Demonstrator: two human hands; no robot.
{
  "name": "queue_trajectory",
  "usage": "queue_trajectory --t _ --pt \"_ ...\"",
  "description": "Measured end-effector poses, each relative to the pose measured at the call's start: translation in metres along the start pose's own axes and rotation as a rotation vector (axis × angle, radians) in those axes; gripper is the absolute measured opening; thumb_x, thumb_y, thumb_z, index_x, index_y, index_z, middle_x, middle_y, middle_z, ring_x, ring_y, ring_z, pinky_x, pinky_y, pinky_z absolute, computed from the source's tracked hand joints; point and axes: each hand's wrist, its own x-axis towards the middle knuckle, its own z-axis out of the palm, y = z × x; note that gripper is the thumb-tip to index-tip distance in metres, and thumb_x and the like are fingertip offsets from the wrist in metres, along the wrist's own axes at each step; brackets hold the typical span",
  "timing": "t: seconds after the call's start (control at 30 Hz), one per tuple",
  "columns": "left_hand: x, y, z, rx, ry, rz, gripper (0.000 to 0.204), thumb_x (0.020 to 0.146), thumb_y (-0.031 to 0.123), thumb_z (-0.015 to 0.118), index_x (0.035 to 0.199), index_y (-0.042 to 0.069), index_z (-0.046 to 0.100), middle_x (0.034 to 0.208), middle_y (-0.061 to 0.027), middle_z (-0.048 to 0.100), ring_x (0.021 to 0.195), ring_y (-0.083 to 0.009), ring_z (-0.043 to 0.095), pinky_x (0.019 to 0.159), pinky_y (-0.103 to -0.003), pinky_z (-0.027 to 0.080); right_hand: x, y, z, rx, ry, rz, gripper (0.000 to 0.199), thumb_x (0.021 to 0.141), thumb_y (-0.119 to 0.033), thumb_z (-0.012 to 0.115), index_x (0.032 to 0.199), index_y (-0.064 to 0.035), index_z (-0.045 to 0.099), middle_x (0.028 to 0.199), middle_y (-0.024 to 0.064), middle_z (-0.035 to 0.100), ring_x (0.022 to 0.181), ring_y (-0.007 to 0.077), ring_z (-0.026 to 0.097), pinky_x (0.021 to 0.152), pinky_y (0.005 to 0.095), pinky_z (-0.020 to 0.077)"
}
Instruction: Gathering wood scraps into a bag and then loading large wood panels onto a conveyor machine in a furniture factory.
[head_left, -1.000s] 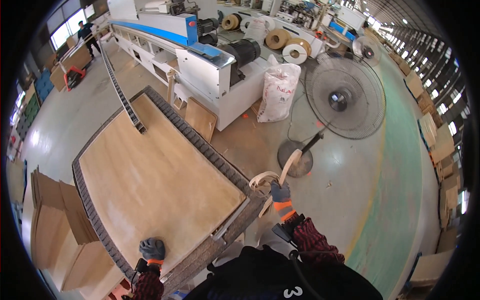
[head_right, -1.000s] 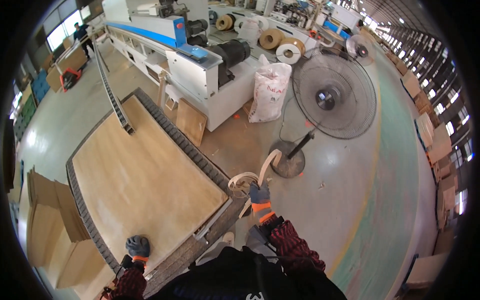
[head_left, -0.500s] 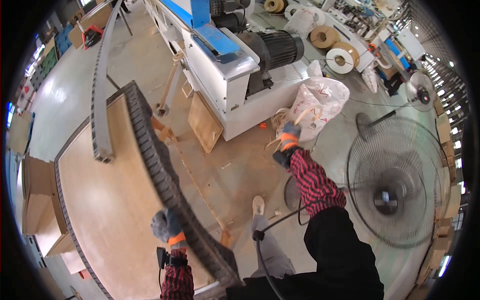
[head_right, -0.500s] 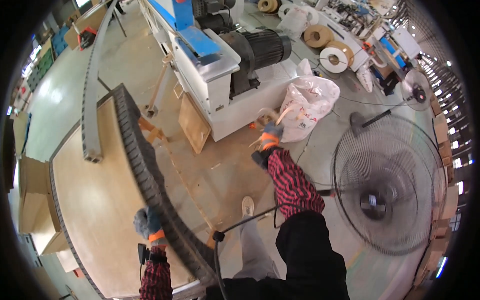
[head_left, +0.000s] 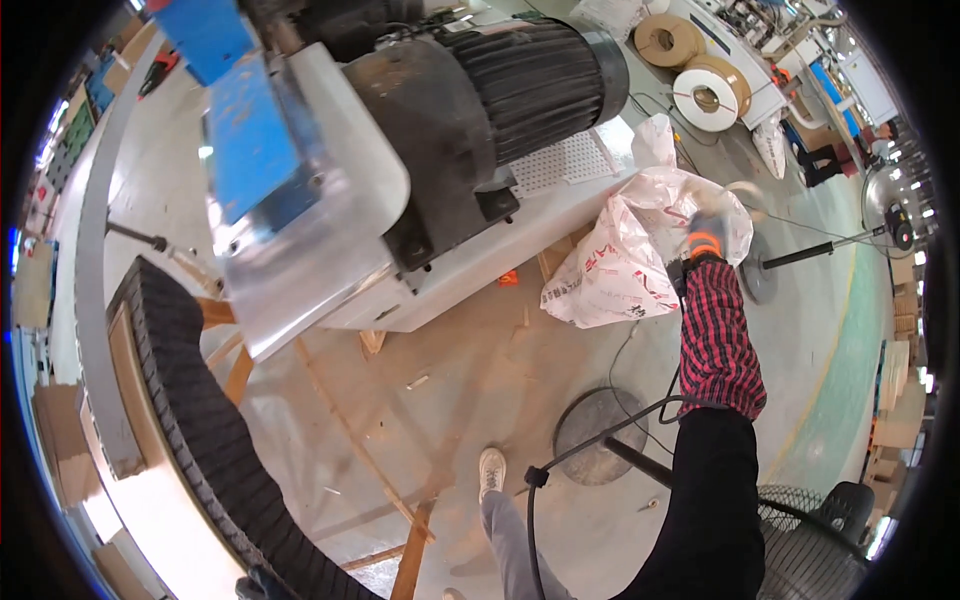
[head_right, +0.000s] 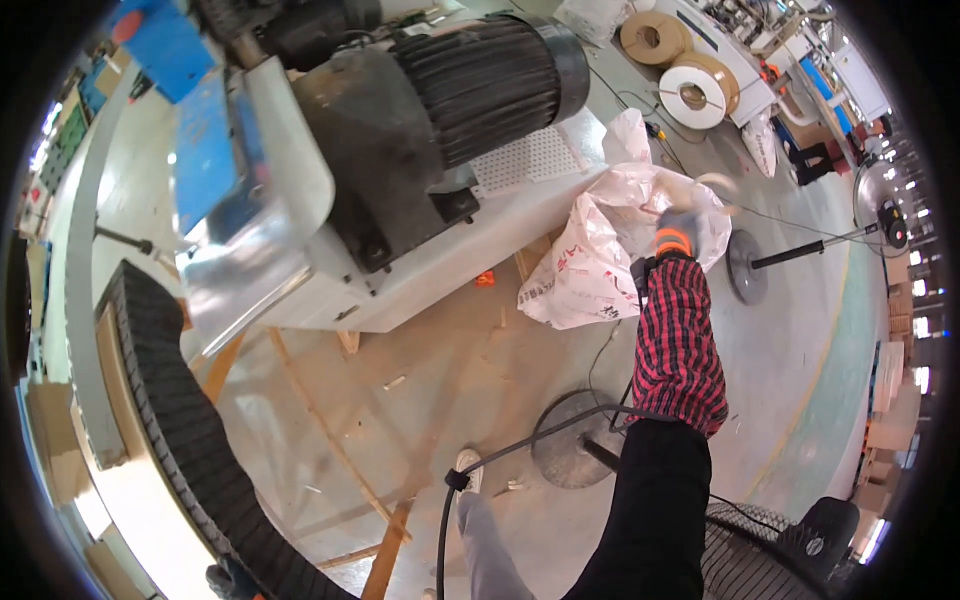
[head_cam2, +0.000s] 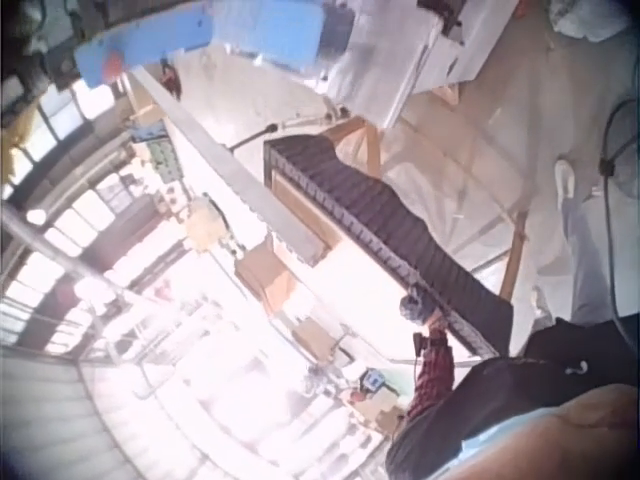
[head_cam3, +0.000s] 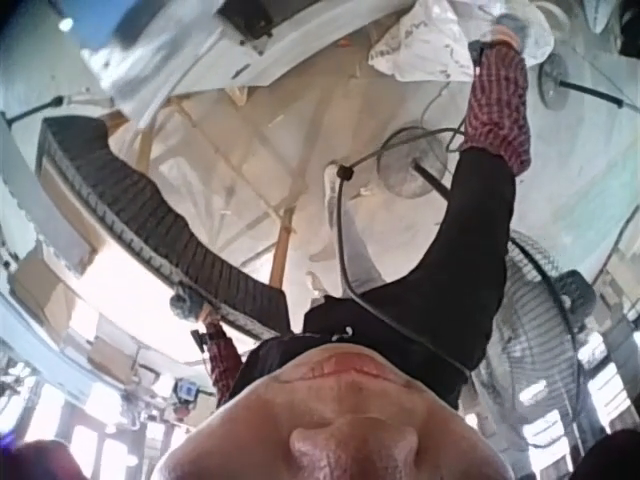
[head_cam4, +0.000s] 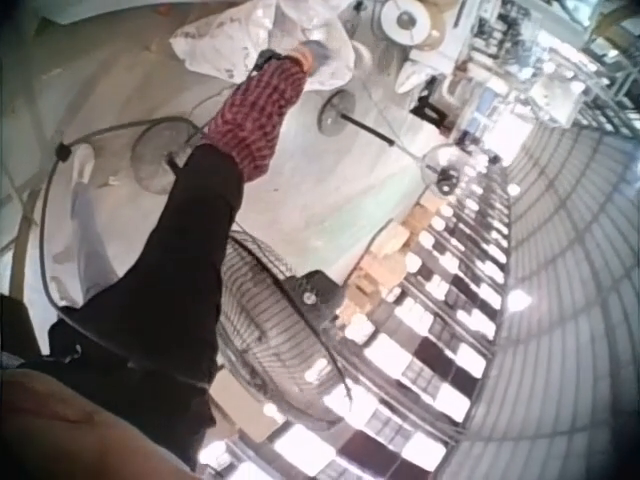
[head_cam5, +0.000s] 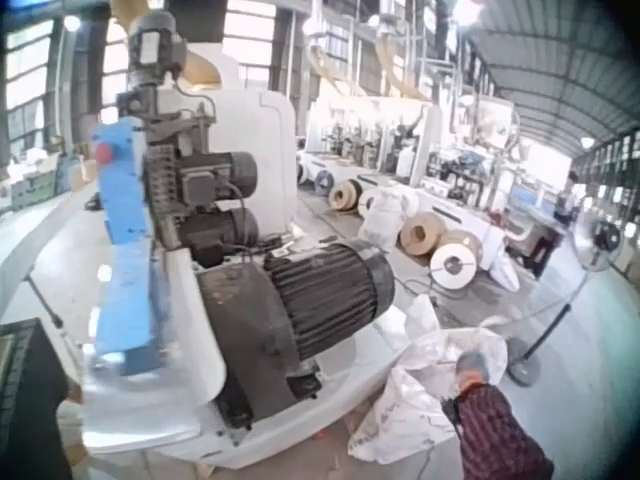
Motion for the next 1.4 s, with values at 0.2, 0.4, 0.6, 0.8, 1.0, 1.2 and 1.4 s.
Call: queue_trajectory --t 0.2,0.4,0.6,0.8,1.0,1.2,1.4 --pt "0.003 0.007 0.000 0.101 0.032 0.022 0.038 0.079 0.041 0.050 0.074 0.003 0.051 0.071 -0.0155 0.052 0.069 -0.0337 0.050 0.062 -0.043 0.040 -0.035 -0.024 0.022 -0.321 -0.743 -0.665 0.060 0.078 -0.051 0.043 0.123 -0.0118 0.040 0.121 0.0132 0.046 0.109 0.0294 0.045 0.091 0.0352 0.0348" --pt "0.003 0.010 0.002 0.194 0.097 -0.012 0.039 0.079 0.042 0.050 0.076 0.003 0.052 0.072 -0.0156 0.052 0.070 -0.0342 0.050 0.063 -0.043 0.040 -0.131 -0.030 0.039 -0.331 -0.625 -0.141 0.079 0.060 -0.059 0.061 0.110 0.0011 0.051 0.114 0.0237 0.048 0.111 0.0348 0.044 0.093 0.0377 0.0339" --pt "0.001 0.011 0.008 0.296 0.140 -0.077 0.040 0.079 0.042 0.049 0.077 0.002 0.052 0.073 -0.0158 0.053 0.072 -0.0346 0.051 0.064 -0.043 0.041 -0.220 0.026 0.077 -0.483 -0.585 -0.126 0.031 0.072 -0.027 0.058 0.094 -0.0056 0.060 0.090 0.0144 0.062 0.084 0.0301 0.060 0.071 0.0416 0.0470" --pt "0.002 0.016 0.009 0.314 0.116 -0.086 0.040 0.076 0.042 0.047 0.078 0.002 0.051 0.077 -0.0164 0.052 0.074 -0.0357 0.049 0.062 -0.046 0.040 -0.368 0.067 0.082 -0.955 -0.467 -0.637 0.011 0.073 -0.014 0.054 0.072 -0.0188 0.064 0.070 -0.0021 0.061 0.064 0.0184 0.060 0.045 0.0375 0.0406" --pt "0.007 0.007 -0.012 0.220 0.121 -0.058 0.038 0.072 0.045 0.048 0.060 0.009 0.050 0.065 -0.0127 0.052 0.065 -0.0323 0.051 0.056 -0.044 0.040 -0.520 0.083 0.057 -1.211 -0.475 -1.235 0.013 0.073 -0.020 0.056 0.080 -0.0128 0.066 0.080 0.0010 0.063 0.072 0.0229 0.060 0.054 0.0428 0.0440" --pt "0.005 0.009 -0.031 -0.072 0.101 -0.095 0.036 0.071 0.040 0.046 0.063 0.006 0.052 0.067 -0.0169 0.055 0.066 -0.0342 0.053 0.058 -0.046 0.040 -0.590 0.107 0.021 -0.972 -0.634 -1.130 0.014 0.073 -0.018 0.055 0.081 -0.0150 0.066 0.079 0.0028 0.064 0.072 0.0237 0.061 0.053 0.0446 0.0442" --pt "-0.005 -0.038 -0.059 -0.634 -0.070 -0.002 0.044 0.073 0.047 0.050 0.078 0.004 0.060 0.078 -0.0161 0.059 0.078 -0.0321 0.056 0.067 -0.042 0.042 -0.649 0.112 -0.062 -0.882 -0.596 -1.208 0.017 0.075 -0.019 0.052 0.083 -0.0156 0.066 0.086 0.0042 0.064 0.078 0.0232 0.062 0.057 0.0452 0.0463"
